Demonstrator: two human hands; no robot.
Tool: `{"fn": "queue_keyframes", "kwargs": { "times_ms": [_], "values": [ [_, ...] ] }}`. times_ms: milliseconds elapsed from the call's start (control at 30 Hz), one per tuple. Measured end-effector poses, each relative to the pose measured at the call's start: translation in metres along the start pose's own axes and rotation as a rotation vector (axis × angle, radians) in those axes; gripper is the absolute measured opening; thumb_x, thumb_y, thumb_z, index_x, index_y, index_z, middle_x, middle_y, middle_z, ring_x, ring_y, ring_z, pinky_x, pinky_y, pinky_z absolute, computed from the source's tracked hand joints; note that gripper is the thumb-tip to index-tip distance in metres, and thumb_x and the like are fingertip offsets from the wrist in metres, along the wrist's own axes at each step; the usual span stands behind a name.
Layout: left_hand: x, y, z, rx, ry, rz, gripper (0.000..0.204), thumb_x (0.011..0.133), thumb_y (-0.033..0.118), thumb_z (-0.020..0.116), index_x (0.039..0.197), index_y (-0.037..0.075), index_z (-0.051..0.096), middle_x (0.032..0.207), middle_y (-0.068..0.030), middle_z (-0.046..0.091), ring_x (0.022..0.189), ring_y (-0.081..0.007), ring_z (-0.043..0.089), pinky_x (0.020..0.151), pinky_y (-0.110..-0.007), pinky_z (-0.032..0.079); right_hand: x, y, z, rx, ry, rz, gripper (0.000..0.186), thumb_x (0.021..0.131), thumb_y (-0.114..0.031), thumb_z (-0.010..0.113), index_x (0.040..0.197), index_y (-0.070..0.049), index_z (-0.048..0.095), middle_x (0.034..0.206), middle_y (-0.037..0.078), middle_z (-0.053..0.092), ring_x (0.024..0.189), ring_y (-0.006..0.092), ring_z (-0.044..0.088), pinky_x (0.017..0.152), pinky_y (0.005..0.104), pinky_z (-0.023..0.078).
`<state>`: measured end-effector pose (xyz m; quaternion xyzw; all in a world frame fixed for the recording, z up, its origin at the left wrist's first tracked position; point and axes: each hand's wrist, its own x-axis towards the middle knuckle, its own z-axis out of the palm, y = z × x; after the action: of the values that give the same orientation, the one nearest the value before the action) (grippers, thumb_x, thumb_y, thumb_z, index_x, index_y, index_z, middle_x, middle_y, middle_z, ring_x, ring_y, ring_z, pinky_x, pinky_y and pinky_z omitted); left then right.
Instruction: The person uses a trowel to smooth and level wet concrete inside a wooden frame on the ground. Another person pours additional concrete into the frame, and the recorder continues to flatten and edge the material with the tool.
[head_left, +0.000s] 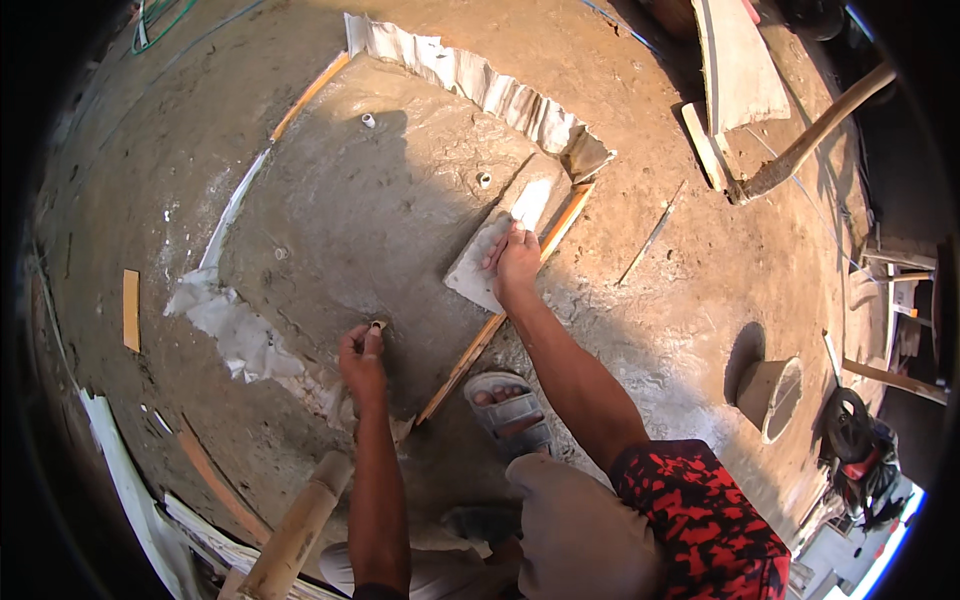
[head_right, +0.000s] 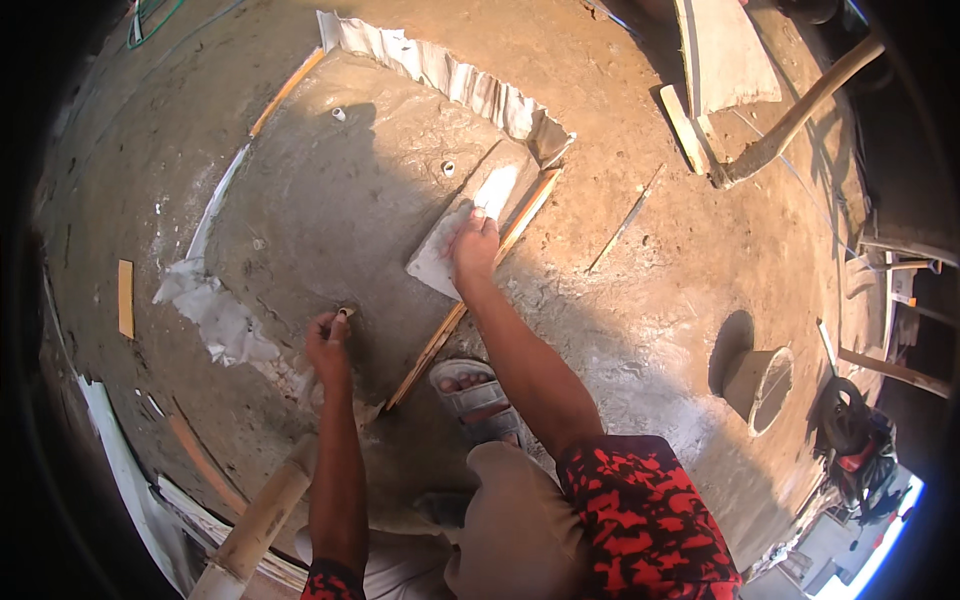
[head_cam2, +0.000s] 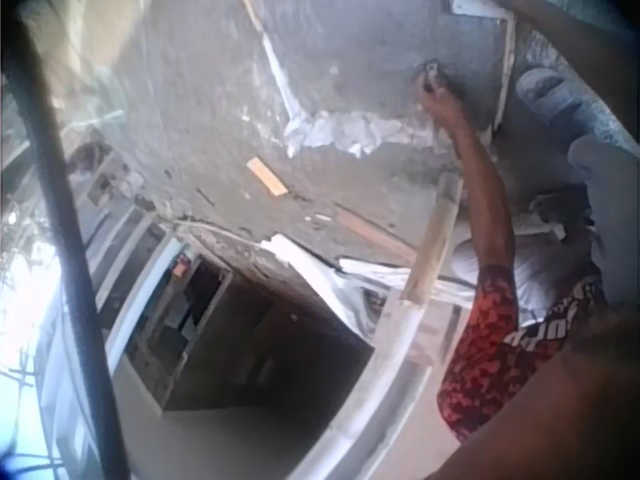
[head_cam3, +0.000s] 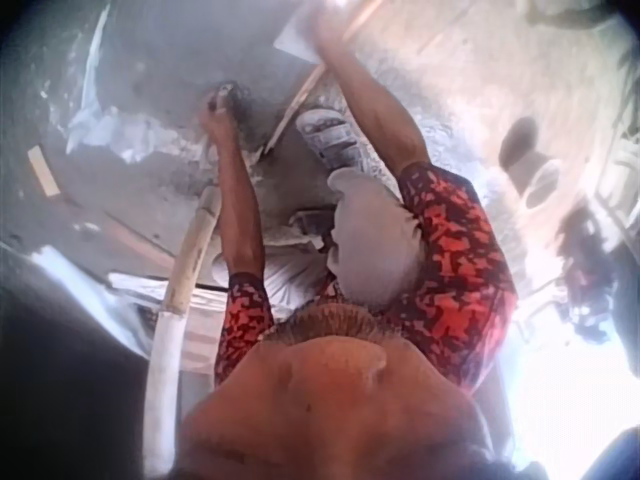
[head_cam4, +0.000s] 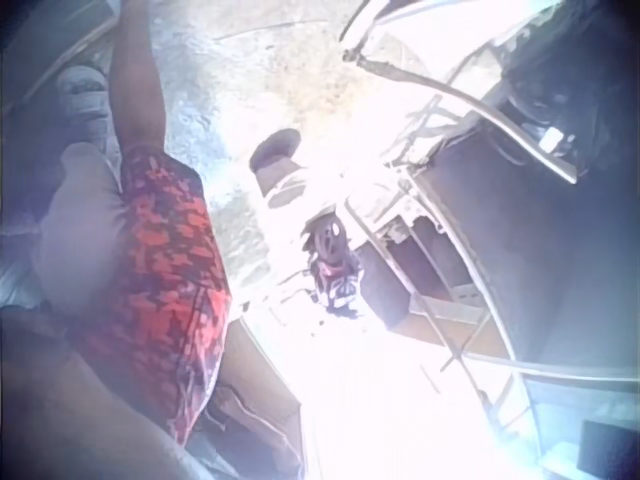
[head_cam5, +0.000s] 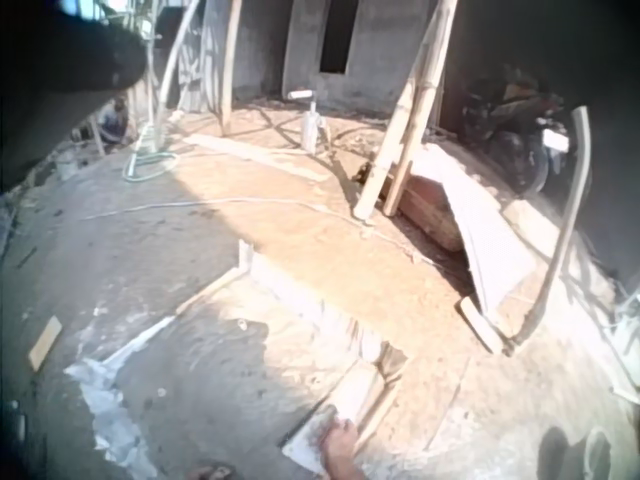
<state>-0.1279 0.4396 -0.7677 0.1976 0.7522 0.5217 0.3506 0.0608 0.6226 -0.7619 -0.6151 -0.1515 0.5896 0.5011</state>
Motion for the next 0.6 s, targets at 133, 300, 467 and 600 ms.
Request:
{"fn": "queue_keyframes", "kwargs": {
  "times_ms": [133,300,467,600],
  "values": [
    [0.000,-0.001,-0.003,0.020,0.025,-0.017,0.019,0.088,0.014,0.066,0.100,0.001,0.059,0.082,-0.0009,0.058,0.072,-0.0089,0.054,0.066,-0.024,0.045,-0.028,0.015,-0.012,-0.116,-0.061,-0.093,0.029,0.101,-0.034,0.042,0.091,-0.006,0.042,0.070,0.006,0.049,0.052,0.0136,0.048,0.041,0.0300,0.045],
    [-0.001,0.007,-0.002,0.100,0.046,0.031,0.021,0.090,0.015,0.065,0.103,-0.001,0.059,0.086,-0.0031,0.059,0.076,-0.0116,0.055,0.070,-0.027,0.046,-0.021,0.019,0.001,-0.145,-0.097,-0.069,0.029,0.101,-0.035,0.042,0.093,-0.007,0.042,0.068,0.005,0.047,0.050,0.0127,0.047,0.039,0.0289,0.043],
    [0.004,0.047,0.041,0.432,-0.032,0.361,0.023,0.090,0.009,0.059,0.109,-0.003,0.058,0.099,-0.0141,0.062,0.085,-0.0273,0.060,0.080,-0.036,0.047,-0.003,0.011,0.009,-0.132,-0.070,-0.049,0.024,0.102,-0.027,0.040,0.093,-0.005,0.041,0.069,0.004,0.048,0.051,0.0125,0.048,0.042,0.0294,0.044],
    [0.052,0.082,0.126,0.582,-0.323,0.784,0.043,0.082,-0.003,0.053,0.125,0.003,0.054,0.126,-0.0175,0.055,0.114,-0.0345,0.053,0.096,-0.042,0.041,-0.001,0.012,0.007,-0.075,-0.101,-0.086,0.025,0.102,-0.027,0.039,0.093,-0.004,0.041,0.067,0.005,0.048,0.049,0.0132,0.048,0.041,0.0294,0.044]
  ]
}}
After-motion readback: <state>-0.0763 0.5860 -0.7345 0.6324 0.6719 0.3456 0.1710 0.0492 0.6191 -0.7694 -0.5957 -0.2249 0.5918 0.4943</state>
